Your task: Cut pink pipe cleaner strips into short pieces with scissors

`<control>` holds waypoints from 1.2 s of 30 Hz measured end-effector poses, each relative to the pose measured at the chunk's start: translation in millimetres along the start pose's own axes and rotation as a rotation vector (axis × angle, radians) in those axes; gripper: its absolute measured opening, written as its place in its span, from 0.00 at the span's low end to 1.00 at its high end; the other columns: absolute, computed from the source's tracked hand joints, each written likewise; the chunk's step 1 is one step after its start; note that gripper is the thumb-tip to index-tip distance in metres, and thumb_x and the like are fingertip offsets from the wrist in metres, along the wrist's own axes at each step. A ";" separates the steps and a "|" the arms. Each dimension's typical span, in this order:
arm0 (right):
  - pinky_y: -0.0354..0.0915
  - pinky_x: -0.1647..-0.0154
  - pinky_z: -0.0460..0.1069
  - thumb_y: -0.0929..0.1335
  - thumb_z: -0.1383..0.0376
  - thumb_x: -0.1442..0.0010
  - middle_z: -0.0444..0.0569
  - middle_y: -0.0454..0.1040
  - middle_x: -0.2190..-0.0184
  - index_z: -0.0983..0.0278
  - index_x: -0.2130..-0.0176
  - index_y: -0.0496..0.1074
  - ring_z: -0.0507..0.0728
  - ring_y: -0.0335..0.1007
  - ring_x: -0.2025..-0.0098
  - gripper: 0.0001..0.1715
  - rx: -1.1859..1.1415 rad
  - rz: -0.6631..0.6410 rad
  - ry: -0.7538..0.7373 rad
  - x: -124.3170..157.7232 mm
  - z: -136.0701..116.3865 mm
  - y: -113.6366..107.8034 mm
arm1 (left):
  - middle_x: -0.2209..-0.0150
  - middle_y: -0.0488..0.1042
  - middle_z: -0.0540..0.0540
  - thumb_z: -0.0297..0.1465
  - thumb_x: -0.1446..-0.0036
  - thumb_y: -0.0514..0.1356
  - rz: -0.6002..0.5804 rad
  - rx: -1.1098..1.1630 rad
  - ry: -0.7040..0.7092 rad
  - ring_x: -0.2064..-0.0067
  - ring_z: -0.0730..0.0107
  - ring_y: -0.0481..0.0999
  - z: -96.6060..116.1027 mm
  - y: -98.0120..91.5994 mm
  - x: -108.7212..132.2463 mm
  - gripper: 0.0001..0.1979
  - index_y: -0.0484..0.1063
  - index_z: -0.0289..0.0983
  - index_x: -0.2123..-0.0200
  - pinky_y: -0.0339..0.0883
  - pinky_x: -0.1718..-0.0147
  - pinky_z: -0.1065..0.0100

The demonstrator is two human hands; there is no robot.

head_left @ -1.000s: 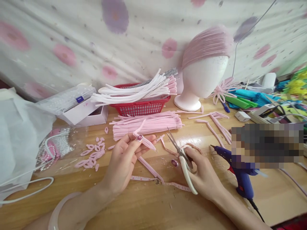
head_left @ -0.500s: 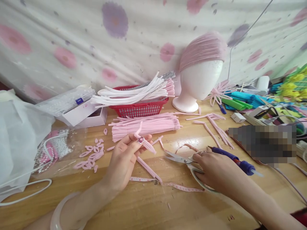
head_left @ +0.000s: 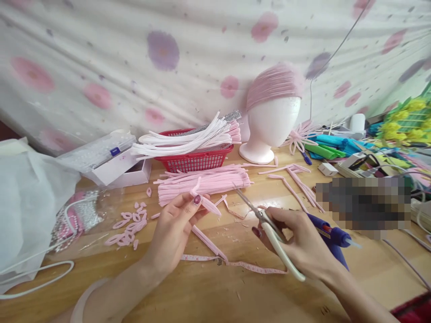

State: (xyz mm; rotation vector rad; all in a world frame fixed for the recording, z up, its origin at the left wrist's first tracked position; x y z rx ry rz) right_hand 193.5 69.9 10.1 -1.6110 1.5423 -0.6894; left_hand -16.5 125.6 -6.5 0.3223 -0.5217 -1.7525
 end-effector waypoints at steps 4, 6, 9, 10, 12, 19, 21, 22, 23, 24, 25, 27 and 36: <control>0.46 0.79 0.44 0.68 0.60 0.43 0.37 0.50 0.82 0.62 0.79 0.52 0.47 0.47 0.79 0.23 -0.125 -0.035 -0.076 -0.2 -11.6 19.4 | 0.58 0.81 0.45 0.33 0.42 0.64 -0.043 -0.032 0.013 0.54 0.66 0.78 3.4 2.6 1.8 0.06 0.73 0.37 0.64 0.71 0.52 0.64; 0.44 0.80 0.44 0.68 0.63 0.44 0.36 0.48 0.82 0.62 0.79 0.50 0.47 0.44 0.80 0.23 -0.141 -0.025 -0.136 0.8 -14.9 26.2 | 0.59 0.81 0.45 0.34 0.41 0.63 -0.054 -0.035 0.021 0.53 0.65 0.78 4.3 4.1 2.7 0.06 0.72 0.38 0.63 0.71 0.50 0.62; 0.44 0.79 0.44 0.68 0.67 0.45 0.36 0.48 0.83 0.62 0.79 0.49 0.47 0.43 0.80 0.23 -0.130 0.072 -0.247 4.0 -20.1 26.8 | 0.62 0.82 0.46 0.34 0.41 0.63 -0.065 -0.033 0.021 0.52 0.63 0.79 3.3 6.1 4.3 0.07 0.70 0.38 0.65 0.70 0.48 0.60; 0.45 0.79 0.44 0.67 0.68 0.45 0.36 0.49 0.82 0.62 0.79 0.49 0.47 0.43 0.80 0.22 -0.118 0.110 -0.278 5.3 -21.8 25.6 | 0.62 0.82 0.46 0.34 0.41 0.63 -0.068 -0.032 0.018 0.52 0.63 0.79 2.6 6.6 4.8 0.06 0.70 0.37 0.66 0.70 0.48 0.59; 0.45 0.79 0.44 0.67 0.70 0.46 0.36 0.49 0.83 0.62 0.79 0.49 0.47 0.43 0.80 0.21 -0.087 0.163 -0.321 7.7 -24.5 24.0 | 0.62 0.82 0.46 0.33 0.42 0.64 -0.066 -0.030 0.011 0.52 0.62 0.79 1.0 7.1 5.6 0.06 0.70 0.37 0.66 0.70 0.48 0.59; 0.44 0.78 0.45 0.65 0.71 0.48 0.37 0.50 0.83 0.61 0.78 0.48 0.48 0.43 0.80 0.19 0.027 0.231 -0.345 11.1 -23.8 21.4 | 0.63 0.82 0.45 0.34 0.45 0.66 -0.006 -0.017 -0.016 0.54 0.61 0.80 -2.8 6.9 4.8 0.08 0.71 0.36 0.67 0.71 0.49 0.60; 0.44 0.78 0.46 0.65 0.71 0.48 0.37 0.50 0.83 0.61 0.78 0.48 0.48 0.42 0.80 0.19 0.049 0.241 -0.348 11.7 -22.5 21.7 | 0.64 0.82 0.45 0.34 0.46 0.67 0.001 -0.005 -0.022 0.53 0.60 0.80 -3.4 7.1 5.1 0.08 0.72 0.37 0.68 0.71 0.49 0.59; 0.44 0.78 0.46 0.65 0.71 0.48 0.37 0.50 0.83 0.61 0.78 0.49 0.48 0.42 0.80 0.18 0.059 0.245 -0.349 11.9 -22.0 22.0 | 0.64 0.82 0.45 0.34 0.46 0.67 0.002 -0.001 -0.025 0.53 0.60 0.80 -3.5 7.2 5.5 0.08 0.72 0.37 0.68 0.71 0.49 0.59; 0.45 0.78 0.46 0.65 0.71 0.49 0.37 0.50 0.83 0.61 0.78 0.49 0.48 0.43 0.80 0.18 0.071 0.250 -0.351 12.2 -21.9 22.4 | 0.64 0.82 0.45 0.33 0.45 0.66 0.002 0.000 -0.026 0.53 0.60 0.80 -3.5 7.1 6.1 0.08 0.72 0.37 0.68 0.71 0.49 0.59; 0.45 0.78 0.46 0.65 0.72 0.49 0.37 0.50 0.83 0.61 0.78 0.49 0.48 0.43 0.80 0.18 0.083 0.257 -0.353 12.6 -22.1 22.5 | 0.64 0.82 0.45 0.33 0.44 0.66 0.000 -0.001 -0.026 0.53 0.61 0.80 -3.4 7.0 6.9 0.07 0.72 0.37 0.67 0.71 0.49 0.60; 0.45 0.78 0.46 0.65 0.72 0.49 0.37 0.51 0.83 0.61 0.78 0.49 0.48 0.43 0.80 0.18 0.095 0.270 -0.358 13.2 -22.6 22.2 | 0.64 0.82 0.45 0.33 0.43 0.65 -0.001 -0.004 -0.025 0.53 0.62 0.80 -3.3 6.9 7.7 0.07 0.72 0.36 0.67 0.71 0.49 0.61; 0.45 0.78 0.46 0.64 0.72 0.49 0.37 0.51 0.83 0.61 0.79 0.49 0.48 0.43 0.81 0.18 0.118 0.302 -0.368 14.4 -23.9 20.9 | 0.64 0.82 0.45 0.32 0.42 0.64 0.001 -0.009 -0.022 0.53 0.63 0.80 -3.4 6.3 9.1 0.06 0.72 0.36 0.67 0.72 0.49 0.63; 0.48 0.78 0.46 0.65 0.71 0.49 0.38 0.55 0.84 0.61 0.80 0.54 0.48 0.48 0.81 0.16 0.238 0.384 -0.416 17.1 -25.3 19.5 | 0.63 0.81 0.45 0.33 0.44 0.66 0.036 0.002 -0.021 0.52 0.61 0.79 -6.8 4.9 9.6 0.07 0.71 0.36 0.67 0.72 0.50 0.61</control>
Point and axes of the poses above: each hand's wrist, its own x-axis away from the middle knuckle, its own y-axis out of the palm, z = x × y, the point moved 7 cm from there along -x, towards the middle knuckle
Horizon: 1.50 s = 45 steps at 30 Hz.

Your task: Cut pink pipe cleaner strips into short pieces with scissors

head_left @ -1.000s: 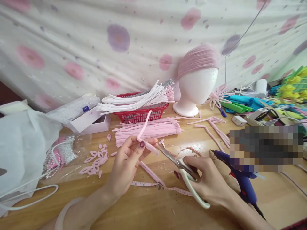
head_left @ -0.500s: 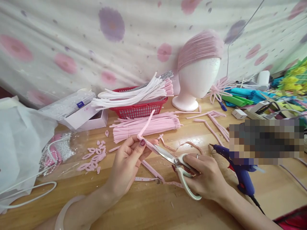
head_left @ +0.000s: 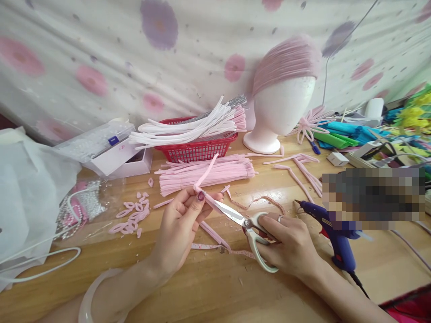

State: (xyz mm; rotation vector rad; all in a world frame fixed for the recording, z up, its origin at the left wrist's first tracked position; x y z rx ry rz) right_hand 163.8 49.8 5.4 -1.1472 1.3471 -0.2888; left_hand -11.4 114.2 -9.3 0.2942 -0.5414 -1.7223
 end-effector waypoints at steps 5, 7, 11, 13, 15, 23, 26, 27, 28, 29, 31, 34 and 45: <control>0.47 0.79 0.46 0.65 0.71 0.47 0.38 0.55 0.84 0.61 0.80 0.54 0.49 0.48 0.82 0.16 0.025 -0.004 -0.014 0.6 0.0 0.2 | 0.63 0.82 0.45 0.33 0.45 0.66 0.004 -0.010 -0.009 0.52 0.60 0.79 0.8 -0.1 0.5 0.07 0.72 0.36 0.68 0.72 0.50 0.61; 0.46 0.79 0.46 0.65 0.71 0.46 0.38 0.55 0.85 0.61 0.81 0.54 0.48 0.47 0.82 0.17 0.008 -0.010 -0.004 0.7 0.1 0.5 | 0.62 0.82 0.44 0.33 0.46 0.66 0.011 -0.010 -0.014 0.53 0.60 0.79 0.9 -0.8 0.4 0.08 0.72 0.36 0.68 0.71 0.50 0.61; 0.45 0.81 0.45 0.66 0.67 0.44 0.37 0.53 0.85 0.61 0.82 0.55 0.47 0.45 0.82 0.20 -0.190 -0.031 0.157 -0.7 9.8 0.8 | 0.61 0.81 0.43 0.33 0.46 0.66 0.018 -0.007 -0.027 0.52 0.58 0.79 0.3 -2.0 -0.5 0.08 0.73 0.35 0.67 0.71 0.49 0.59; 0.48 0.81 0.45 0.69 0.63 0.44 0.38 0.55 0.85 0.62 0.80 0.60 0.48 0.48 0.82 0.18 -0.331 -0.065 0.275 -1.1 17.2 2.5 | 0.61 0.81 0.42 0.33 0.45 0.65 0.017 -0.010 -0.026 0.51 0.57 0.78 0.6 -2.2 -1.3 0.08 0.73 0.35 0.66 0.71 0.49 0.59; 0.56 0.77 0.45 0.71 0.58 0.46 0.40 0.62 0.82 0.63 0.74 0.69 0.51 0.57 0.78 0.13 -0.462 -0.124 0.373 -1.4 22.2 6.2 | 0.60 0.81 0.42 0.33 0.45 0.65 0.017 -0.020 -0.030 0.52 0.58 0.78 0.4 -2.2 -1.8 0.08 0.73 0.35 0.66 0.71 0.50 0.59; 0.70 0.63 0.50 0.74 0.52 0.48 0.48 0.75 0.68 0.63 0.67 0.72 0.57 0.72 0.65 0.17 -1.091 -0.294 0.655 -4.9 10.3 34.2 | 0.67 0.79 0.47 0.33 0.50 0.68 0.028 -0.109 -0.063 0.62 0.69 0.76 -9.6 -0.4 2.0 0.07 0.75 0.36 0.70 0.69 0.55 0.66; 0.70 0.65 0.50 0.76 0.52 0.52 0.47 0.75 0.69 0.63 0.70 0.71 0.55 0.71 0.67 0.19 -1.182 -0.271 0.731 -3.7 9.5 40.6 | 0.70 0.77 0.49 0.33 0.54 0.70 0.031 -0.125 -0.109 0.66 0.71 0.75 -18.1 -0.6 4.6 0.08 0.76 0.36 0.73 0.69 0.60 0.68; 0.70 0.66 0.49 0.77 0.53 0.54 0.46 0.75 0.71 0.63 0.71 0.71 0.55 0.71 0.69 0.19 -1.190 -0.271 0.760 -2.2 10.7 42.5 | 0.71 0.77 0.50 0.33 0.55 0.71 0.032 -0.117 -0.127 0.67 0.72 0.74 -21.0 -1.0 5.3 0.08 0.76 0.36 0.73 0.68 0.61 0.69; 0.69 0.67 0.49 0.77 0.54 0.55 0.45 0.74 0.72 0.63 0.71 0.71 0.54 0.70 0.70 0.19 -1.193 -0.274 0.783 -0.5 12.0 44.1 | 0.72 0.76 0.50 0.32 0.55 0.71 0.032 -0.106 -0.141 0.67 0.72 0.74 -23.6 -1.4 5.9 0.08 0.76 0.36 0.73 0.68 0.62 0.70; 0.69 0.67 0.49 0.78 0.55 0.56 0.44 0.73 0.73 0.63 0.72 0.72 0.53 0.69 0.71 0.18 -1.191 -0.280 0.803 1.2 13.2 45.4 | 0.72 0.76 0.50 0.32 0.55 0.71 0.029 -0.095 -0.154 0.68 0.73 0.74 -26.0 -1.8 6.3 0.08 0.75 0.36 0.73 0.68 0.62 0.70; 0.68 0.69 0.48 0.78 0.57 0.56 0.43 0.72 0.74 0.63 0.72 0.72 0.53 0.68 0.71 0.17 -1.190 -0.288 0.833 4.1 14.8 47.2 | 0.72 0.76 0.51 0.32 0.53 0.70 0.017 -0.081 -0.166 0.68 0.73 0.75 -29.1 -2.4 6.6 0.08 0.75 0.37 0.73 0.69 0.62 0.70; 0.67 0.71 0.47 0.78 0.58 0.56 0.43 0.72 0.74 0.64 0.71 0.71 0.52 0.68 0.72 0.17 -1.254 -0.304 0.855 6.4 12.1 49.7 | 0.71 0.77 0.50 0.32 0.52 0.70 -0.002 -0.088 -0.164 0.67 0.73 0.76 -30.5 -2.6 7.0 0.07 0.76 0.37 0.72 0.69 0.62 0.71; 0.64 0.75 0.45 0.76 0.57 0.52 0.44 0.71 0.77 0.65 0.73 0.73 0.51 0.67 0.75 0.15 -1.622 -0.540 0.637 7.3 -6.7 55.3 | 0.66 0.80 0.48 0.36 0.48 0.68 -0.361 -0.039 -0.288 0.67 0.69 0.76 -33.7 24.1 22.3 0.12 0.81 0.46 0.58 0.71 0.63 0.66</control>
Point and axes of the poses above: each hand's wrist, its own x-axis away from the middle knuckle, its own y-axis out of the palm, z = x × y, the point moved 7 cm from there along -x, towards the middle knuckle
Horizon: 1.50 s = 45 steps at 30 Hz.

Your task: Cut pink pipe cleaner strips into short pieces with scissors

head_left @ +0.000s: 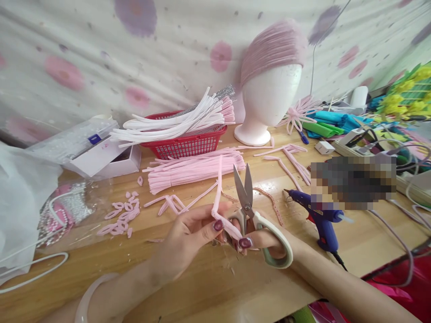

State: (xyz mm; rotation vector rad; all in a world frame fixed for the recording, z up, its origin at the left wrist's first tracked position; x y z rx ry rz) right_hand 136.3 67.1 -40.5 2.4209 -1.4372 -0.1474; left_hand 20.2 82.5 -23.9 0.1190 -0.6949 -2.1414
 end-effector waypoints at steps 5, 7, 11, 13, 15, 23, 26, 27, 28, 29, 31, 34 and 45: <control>0.64 0.79 0.44 0.74 0.53 0.52 0.45 0.71 0.80 0.67 0.76 0.74 0.50 0.66 0.79 0.19 -0.046 -0.144 0.086 -0.6 9.4 7.6 | 0.72 0.80 0.47 0.36 0.48 0.68 -0.096 0.059 -0.030 0.70 0.72 0.76 1.9 12.4 2.2 0.07 0.82 0.42 0.64 0.70 0.66 0.69; 0.62 0.81 0.44 0.73 0.51 0.51 0.45 0.71 0.81 0.68 0.75 0.73 0.49 0.64 0.82 0.21 -0.085 -0.187 0.102 -2.4 13.3 10.0 | 0.73 0.79 0.49 0.35 0.51 0.70 -0.083 0.128 -0.048 0.72 0.76 0.75 1.4 11.6 0.6 0.06 0.82 0.41 0.68 0.70 0.68 0.73; 0.60 0.82 0.45 0.71 0.47 0.47 0.44 0.68 0.83 0.67 0.74 0.70 0.50 0.63 0.82 0.25 -0.031 -0.098 -0.004 -4.0 8.8 2.2 | 0.73 0.78 0.51 0.31 0.57 0.73 0.024 0.218 -0.036 0.72 0.79 0.75 3.4 -4.3 -5.5 0.07 0.81 0.39 0.72 0.71 0.70 0.77; 0.60 0.79 0.46 0.70 0.47 0.45 0.44 0.68 0.82 0.66 0.75 0.70 0.51 0.63 0.80 0.24 0.074 0.019 -0.088 -1.4 0.9 -6.7 | 0.72 0.78 0.52 0.30 0.59 0.74 0.101 0.244 -0.007 0.72 0.78 0.76 7.8 -15.5 -8.1 0.08 0.81 0.38 0.73 0.73 0.70 0.77; 0.60 0.75 0.47 0.70 0.47 0.44 0.44 0.68 0.82 0.65 0.76 0.69 0.52 0.64 0.78 0.26 0.167 0.091 -0.142 2.3 -5.6 -12.1 | 0.71 0.78 0.52 0.29 0.61 0.75 0.180 0.281 0.013 0.73 0.79 0.76 13.2 -24.7 -9.5 0.09 0.80 0.37 0.74 0.73 0.71 0.77; 0.58 0.72 0.46 0.70 0.48 0.44 0.43 0.66 0.76 0.64 0.72 0.65 0.52 0.61 0.73 0.23 0.415 0.157 -0.088 9.0 -9.4 -6.7 | 0.70 0.78 0.50 0.24 0.62 0.75 0.336 0.486 -0.017 0.66 0.72 0.79 18.7 -33.3 -11.8 0.12 0.76 0.36 0.74 0.77 0.63 0.66; 0.58 0.69 0.46 0.69 0.54 0.42 0.42 0.64 0.75 0.63 0.72 0.63 0.52 0.60 0.71 0.18 0.643 0.224 -0.074 11.4 -14.6 -3.7 | 0.66 0.81 0.46 0.24 0.54 0.71 0.356 0.517 -0.010 0.60 0.67 0.81 17.3 -35.2 -12.9 0.07 0.75 0.36 0.73 0.77 0.59 0.64; 0.58 0.69 0.46 0.68 0.54 0.41 0.42 0.63 0.75 0.63 0.72 0.62 0.52 0.60 0.71 0.17 0.705 0.248 -0.065 12.1 -15.2 -4.2 | 0.64 0.81 0.45 0.24 0.51 0.69 0.356 0.517 -0.005 0.58 0.65 0.81 17.6 -35.3 -13.2 0.06 0.75 0.36 0.73 0.77 0.58 0.63; 0.57 0.70 0.46 0.68 0.54 0.41 0.42 0.63 0.75 0.63 0.72 0.62 0.52 0.59 0.71 0.17 0.763 0.270 -0.055 12.7 -15.2 -5.3 | 0.62 0.82 0.43 0.24 0.49 0.68 0.352 0.513 -0.002 0.57 0.63 0.81 18.2 -35.1 -13.4 0.05 0.75 0.36 0.73 0.77 0.58 0.63; 0.56 0.72 0.46 0.67 0.54 0.41 0.42 0.62 0.76 0.63 0.73 0.61 0.52 0.58 0.72 0.18 0.821 0.287 -0.053 13.2 -14.9 -6.7 | 0.60 0.82 0.42 0.24 0.48 0.67 0.346 0.505 0.002 0.55 0.61 0.81 19.1 -34.5 -13.4 0.04 0.75 0.36 0.72 0.77 0.57 0.62; 0.53 0.74 0.46 0.68 0.54 0.43 0.41 0.62 0.77 0.62 0.75 0.59 0.52 0.56 0.74 0.19 0.941 0.322 -0.081 14.7 -15.4 -9.6 | 0.57 0.82 0.41 0.23 0.47 0.66 0.335 0.477 0.027 0.54 0.60 0.81 22.2 -33.2 -12.7 0.04 0.76 0.36 0.72 0.77 0.56 0.63; 0.49 0.76 0.46 0.70 0.55 0.45 0.39 0.58 0.80 0.61 0.77 0.55 0.50 0.51 0.77 0.23 1.119 0.369 -0.168 18.0 -17.8 -11.8 | 0.58 0.82 0.43 0.24 0.46 0.66 0.310 0.426 0.092 0.55 0.63 0.82 27.9 -29.8 -10.4 0.04 0.76 0.36 0.72 0.76 0.54 0.64; 0.50 0.79 0.45 0.68 0.61 0.44 0.41 0.61 0.82 0.61 0.77 0.57 0.49 0.53 0.81 0.18 1.420 0.459 -0.425 26.3 -32.1 -2.5 | 0.63 0.83 0.48 0.25 0.50 0.69 0.257 0.363 0.097 0.59 0.71 0.82 26.1 -22.8 -7.9 0.02 0.79 0.35 0.73 0.76 0.56 0.73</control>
Point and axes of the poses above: each hand's wrist, its own x-axis away from the middle knuckle, its own y-axis out of the palm, z = x × y, the point moved 7 cm from there along -x, towards the middle knuckle
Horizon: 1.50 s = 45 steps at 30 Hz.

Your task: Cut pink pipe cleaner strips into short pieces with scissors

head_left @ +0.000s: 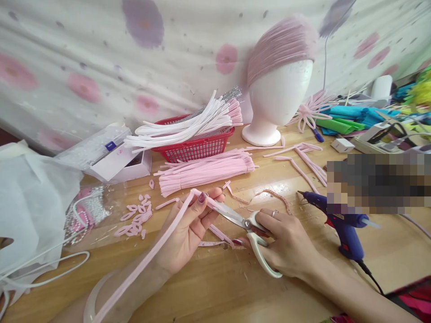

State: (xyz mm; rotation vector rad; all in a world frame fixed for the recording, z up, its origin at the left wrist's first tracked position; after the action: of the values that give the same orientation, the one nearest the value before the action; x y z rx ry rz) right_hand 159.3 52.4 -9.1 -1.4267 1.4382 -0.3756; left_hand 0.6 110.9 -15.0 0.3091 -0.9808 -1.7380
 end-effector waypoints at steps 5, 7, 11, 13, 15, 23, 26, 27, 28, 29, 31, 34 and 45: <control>0.51 0.78 0.45 0.69 0.61 0.44 0.41 0.61 0.82 0.62 0.78 0.58 0.49 0.54 0.81 0.18 -0.012 0.008 0.004 1.3 1.7 1.0 | 0.67 0.82 0.49 0.27 0.50 0.69 -0.050 -0.030 0.008 0.61 0.73 0.81 1.2 3.1 1.1 0.03 0.79 0.33 0.72 0.76 0.58 0.76; 0.51 0.79 0.45 0.69 0.62 0.44 0.41 0.60 0.82 0.62 0.78 0.58 0.49 0.53 0.81 0.18 -0.017 0.013 -0.002 1.3 1.2 0.5 | 0.66 0.82 0.48 0.27 0.50 0.69 -0.051 -0.040 0.004 0.60 0.72 0.81 1.3 3.2 2.0 0.03 0.80 0.33 0.72 0.76 0.58 0.76; 0.51 0.79 0.45 0.68 0.62 0.44 0.41 0.60 0.82 0.61 0.78 0.58 0.49 0.53 0.81 0.17 -0.011 0.015 -0.015 0.8 -0.3 -0.4 | 0.66 0.82 0.47 0.27 0.51 0.70 -0.027 -0.050 0.002 0.60 0.71 0.81 1.8 2.5 2.9 0.04 0.80 0.32 0.72 0.76 0.58 0.77; 0.51 0.79 0.45 0.68 0.62 0.44 0.41 0.60 0.82 0.62 0.78 0.59 0.49 0.54 0.81 0.17 0.000 0.019 -0.009 0.9 -0.2 -0.8 | 0.66 0.82 0.47 0.27 0.52 0.71 -0.010 -0.054 0.008 0.60 0.71 0.81 2.1 2.2 2.6 0.04 0.79 0.32 0.72 0.76 0.58 0.77; 0.51 0.79 0.46 0.67 0.62 0.43 0.42 0.61 0.82 0.62 0.78 0.59 0.50 0.54 0.81 0.16 0.014 0.027 -0.006 1.4 -0.3 -1.3 | 0.67 0.82 0.48 0.27 0.53 0.71 0.004 -0.053 0.008 0.61 0.71 0.81 1.7 2.1 2.1 0.05 0.79 0.33 0.72 0.76 0.58 0.77; 0.51 0.80 0.46 0.66 0.65 0.45 0.42 0.63 0.84 0.62 0.79 0.62 0.49 0.55 0.83 0.14 0.152 0.092 -0.047 2.9 -2.8 -3.4 | 0.67 0.82 0.48 0.26 0.52 0.71 0.028 -0.024 0.012 0.61 0.72 0.82 0.0 1.1 4.1 0.04 0.78 0.34 0.73 0.77 0.60 0.77; 0.52 0.79 0.46 0.65 0.67 0.45 0.42 0.64 0.83 0.62 0.79 0.62 0.49 0.56 0.82 0.12 0.194 0.126 -0.083 2.9 -5.2 -4.7 | 0.66 0.82 0.49 0.26 0.51 0.70 0.030 -0.029 0.020 0.61 0.72 0.82 0.0 0.4 4.9 0.04 0.78 0.34 0.72 0.77 0.60 0.77; 0.52 0.79 0.46 0.65 0.67 0.45 0.42 0.65 0.83 0.62 0.79 0.62 0.49 0.57 0.82 0.12 0.204 0.139 -0.091 3.0 -5.9 -5.4 | 0.66 0.82 0.49 0.26 0.51 0.70 0.028 -0.025 0.022 0.62 0.72 0.82 -0.1 0.5 5.0 0.04 0.78 0.34 0.72 0.77 0.61 0.77; 0.52 0.79 0.46 0.65 0.67 0.45 0.42 0.65 0.84 0.62 0.79 0.62 0.49 0.57 0.82 0.13 0.212 0.149 -0.096 3.1 -6.3 -6.0 | 0.66 0.82 0.49 0.26 0.52 0.70 0.027 -0.021 0.021 0.62 0.72 0.82 -0.4 0.6 5.0 0.04 0.78 0.34 0.73 0.77 0.61 0.78; 0.52 0.80 0.45 0.66 0.68 0.45 0.42 0.65 0.84 0.62 0.79 0.62 0.49 0.57 0.82 0.13 0.218 0.158 -0.098 3.3 -6.5 -6.4 | 0.67 0.82 0.49 0.26 0.52 0.71 0.029 -0.018 0.020 0.62 0.71 0.82 -0.6 0.7 4.9 0.04 0.78 0.34 0.73 0.77 0.61 0.78; 0.51 0.80 0.45 0.66 0.69 0.46 0.42 0.65 0.84 0.62 0.79 0.62 0.49 0.57 0.82 0.12 0.220 0.171 -0.099 3.7 -6.7 -7.1 | 0.67 0.82 0.49 0.26 0.53 0.71 0.034 -0.017 0.019 0.62 0.71 0.82 -0.9 0.8 4.8 0.05 0.78 0.33 0.73 0.77 0.61 0.77; 0.50 0.80 0.46 0.66 0.70 0.47 0.41 0.63 0.84 0.62 0.80 0.61 0.48 0.55 0.83 0.13 0.194 0.171 -0.099 3.7 -6.3 -7.5 | 0.66 0.82 0.48 0.25 0.53 0.71 0.049 -0.018 0.013 0.62 0.71 0.82 -0.7 0.6 4.5 0.05 0.78 0.33 0.73 0.77 0.62 0.77; 0.49 0.79 0.45 0.72 0.59 0.47 0.39 0.59 0.83 0.61 0.78 0.57 0.49 0.52 0.81 0.21 -0.015 0.031 0.002 -1.0 3.2 -5.7 | 0.63 0.83 0.46 0.25 0.50 0.69 0.061 0.016 0.016 0.58 0.65 0.82 4.7 1.4 4.0 0.04 0.77 0.36 0.72 0.77 0.56 0.69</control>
State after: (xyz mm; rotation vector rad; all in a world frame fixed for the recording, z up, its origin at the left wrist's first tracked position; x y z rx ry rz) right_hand 164.8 53.3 -5.5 -1.4152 1.4659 -0.3476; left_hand -3.0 109.4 -10.1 0.2997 -0.9829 -1.6706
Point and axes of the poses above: each hand's wrist, its own x-axis away from the middle knuckle, its own y-axis out of the palm, z = x × y, the point moved 7 cm from there along -x, towards the middle knuckle
